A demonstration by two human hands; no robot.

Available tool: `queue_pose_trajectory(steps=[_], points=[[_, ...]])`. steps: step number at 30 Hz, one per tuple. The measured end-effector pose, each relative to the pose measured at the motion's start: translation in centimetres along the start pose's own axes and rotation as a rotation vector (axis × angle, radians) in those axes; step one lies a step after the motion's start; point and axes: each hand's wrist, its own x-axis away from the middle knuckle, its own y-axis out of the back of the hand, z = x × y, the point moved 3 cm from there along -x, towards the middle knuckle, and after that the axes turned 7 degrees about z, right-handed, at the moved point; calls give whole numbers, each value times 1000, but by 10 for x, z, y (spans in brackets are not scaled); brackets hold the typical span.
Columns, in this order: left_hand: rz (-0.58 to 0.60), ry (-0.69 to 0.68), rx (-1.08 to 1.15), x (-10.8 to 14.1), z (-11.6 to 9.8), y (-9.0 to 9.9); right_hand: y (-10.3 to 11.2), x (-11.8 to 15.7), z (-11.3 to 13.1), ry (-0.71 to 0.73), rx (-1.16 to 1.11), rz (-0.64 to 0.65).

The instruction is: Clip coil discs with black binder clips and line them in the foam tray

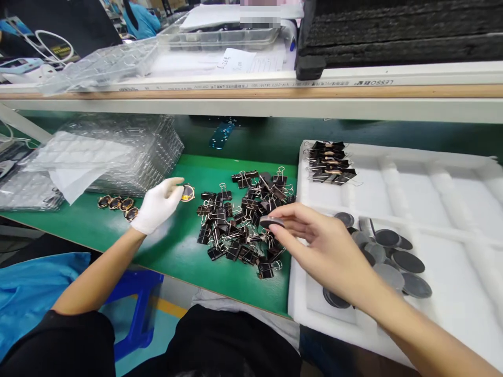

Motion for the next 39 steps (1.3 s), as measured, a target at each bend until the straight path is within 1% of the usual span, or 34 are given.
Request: queue_pose_trajectory(steps=[1, 3, 5, 7, 9, 11, 13, 17, 19, 20, 21, 22, 23, 25, 26, 27, 28, 29, 30, 31, 32, 33, 34, 36, 38, 39], points=[[1, 16, 161, 1, -11, 3, -5, -1, 4, 71, 31, -29], [78, 20, 468, 7, -40, 5, -13, -2, 14, 275, 141, -121], [166, -16, 652, 15, -75, 2, -20, -1, 22, 492, 303, -243], [278, -44, 756, 24, -106, -5, -26, 1, 23, 629, 495, -352], [394, -63, 835, 29, -130, -13, -30, 3, 18, 701, 628, -410], [453, -81, 903, 30, -144, -19, -32, 5, 10, 730, 673, -380], [466, -105, 931, 28, -152, -24, -34, 7, 3, 738, 710, -327], [487, -165, 900, 21, -157, -28, -36, 10, -5, 619, 861, -334], [484, -190, 873, 21, -157, -29, -37, 11, -6, 568, 811, -343], [485, -198, 854, 22, -158, -31, -36, 11, -6, 542, 712, -357], [481, -203, 829, 25, -158, -32, -35, 11, -7, 495, 557, -376], [473, -208, 801, 29, -158, -33, -33, 10, -8, 415, 353, -375], [461, -216, 777, 33, -159, -34, -32, 7, -11, 302, 118, -329], [450, -249, 739, 39, -159, -34, -36, 3, -18, 28, -320, -130], [451, -276, 717, 40, -159, -32, -38, 2, -20, -91, -476, -28], [451, -306, 681, 38, -157, -28, -39, 2, -23, -184, -579, 34], [439, -336, 621, 33, -154, -23, -38, 2, -25, -245, -640, 45], [406, -360, 535, 25, -149, -17, -35, 2, -28, -281, -671, 12], [356, -376, 409, 13, -142, -10, -32, 1, -31, -300, -685, -34], [272, -380, 271, -1, -133, -3, -29, 1, -35, -310, -692, -72], [213, -366, 134, -16, -124, 1, -27, 1, -38, -316, -699, -97], [212, -351, -6, -31, -114, 2, -25, 1, -41, -318, -707, -112], [257, -333, -120, -45, -104, -1, -24, 0, -43, -318, -718, -117], [374, -309, -275, -68, -88, -13, -24, -2, -45, -318, -737, -118], [476, -306, -326, -80, -80, -25, -25, -3, -44, -311, -750, -107], [490, -317, -315, -83, -79, -29, -25, -4, -43, -301, -754, -101]])
